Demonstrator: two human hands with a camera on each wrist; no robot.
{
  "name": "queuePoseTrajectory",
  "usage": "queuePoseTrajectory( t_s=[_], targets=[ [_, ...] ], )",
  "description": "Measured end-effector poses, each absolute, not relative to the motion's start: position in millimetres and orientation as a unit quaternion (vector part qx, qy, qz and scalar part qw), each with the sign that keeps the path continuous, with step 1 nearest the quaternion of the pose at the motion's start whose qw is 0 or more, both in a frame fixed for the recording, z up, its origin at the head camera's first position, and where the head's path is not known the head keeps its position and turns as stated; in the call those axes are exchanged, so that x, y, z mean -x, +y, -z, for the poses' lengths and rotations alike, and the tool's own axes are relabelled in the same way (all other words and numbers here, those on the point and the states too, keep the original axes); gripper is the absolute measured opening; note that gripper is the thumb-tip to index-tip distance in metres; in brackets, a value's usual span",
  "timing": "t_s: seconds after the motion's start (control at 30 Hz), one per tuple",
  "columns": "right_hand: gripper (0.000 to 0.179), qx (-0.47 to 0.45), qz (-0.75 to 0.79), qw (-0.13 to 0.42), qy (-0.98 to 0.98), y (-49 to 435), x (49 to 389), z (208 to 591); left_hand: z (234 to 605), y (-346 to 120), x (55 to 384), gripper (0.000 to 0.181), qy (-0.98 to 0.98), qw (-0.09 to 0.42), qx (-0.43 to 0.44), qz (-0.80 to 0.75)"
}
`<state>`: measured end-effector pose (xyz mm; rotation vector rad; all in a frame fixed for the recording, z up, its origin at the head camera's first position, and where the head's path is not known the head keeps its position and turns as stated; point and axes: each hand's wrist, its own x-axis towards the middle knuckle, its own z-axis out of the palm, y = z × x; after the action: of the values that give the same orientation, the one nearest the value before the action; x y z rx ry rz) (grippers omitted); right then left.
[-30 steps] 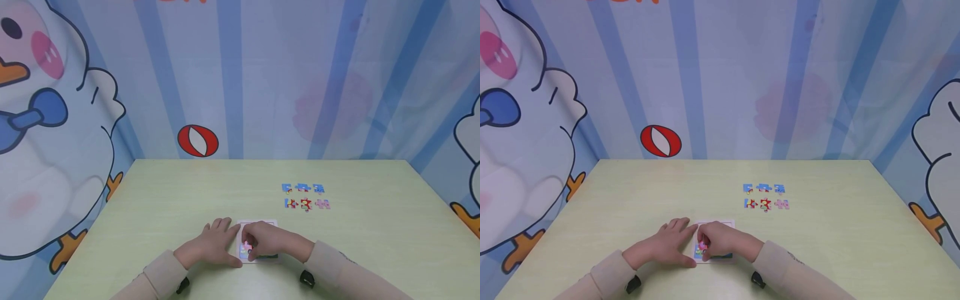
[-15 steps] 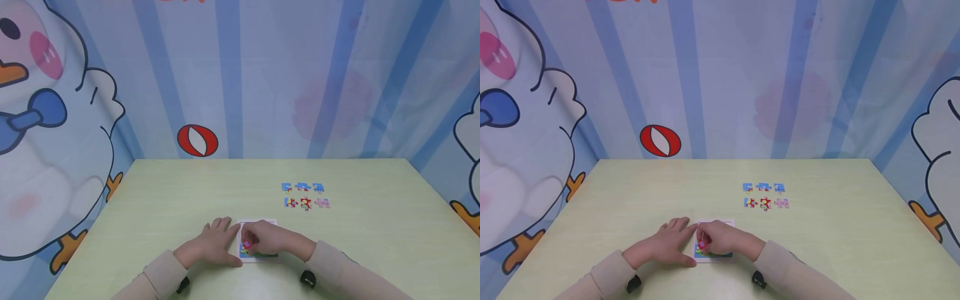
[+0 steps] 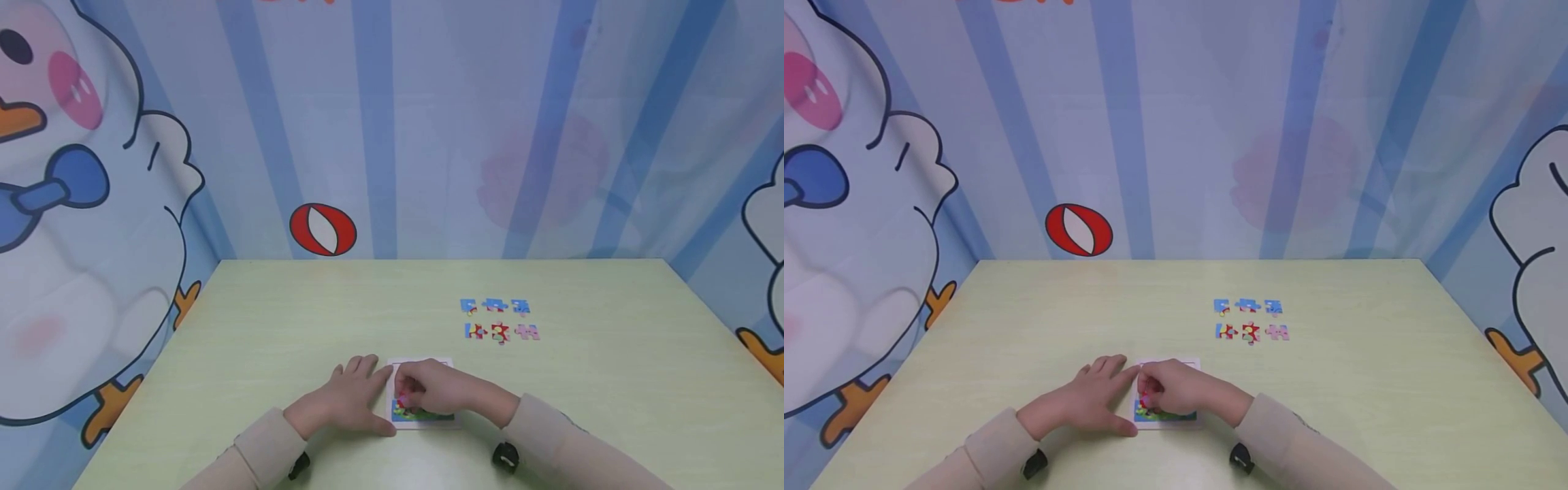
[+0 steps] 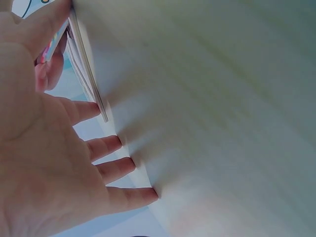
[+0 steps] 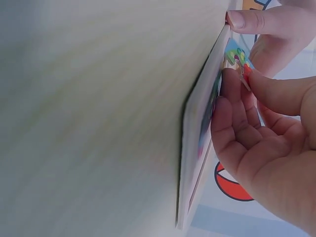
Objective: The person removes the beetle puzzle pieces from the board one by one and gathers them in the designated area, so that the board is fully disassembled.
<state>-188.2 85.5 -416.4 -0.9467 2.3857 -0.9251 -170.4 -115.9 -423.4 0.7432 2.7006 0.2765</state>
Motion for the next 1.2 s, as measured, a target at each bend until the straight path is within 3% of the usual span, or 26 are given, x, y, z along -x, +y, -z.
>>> queuePoseTrajectory(
  t_s=[0.73,1.2],
  targets=[
    [0.005,0.312,0.372,0.206,0.850,122,190,405,421,-114,168,0.096,0.947,0.165,-0.257,-0.104],
    [0.005,0.270,0.385,0.157,0.869,171,202,402,421,-114,168,0.096,0.947,0.163,-0.255,-0.102]
  ],
)
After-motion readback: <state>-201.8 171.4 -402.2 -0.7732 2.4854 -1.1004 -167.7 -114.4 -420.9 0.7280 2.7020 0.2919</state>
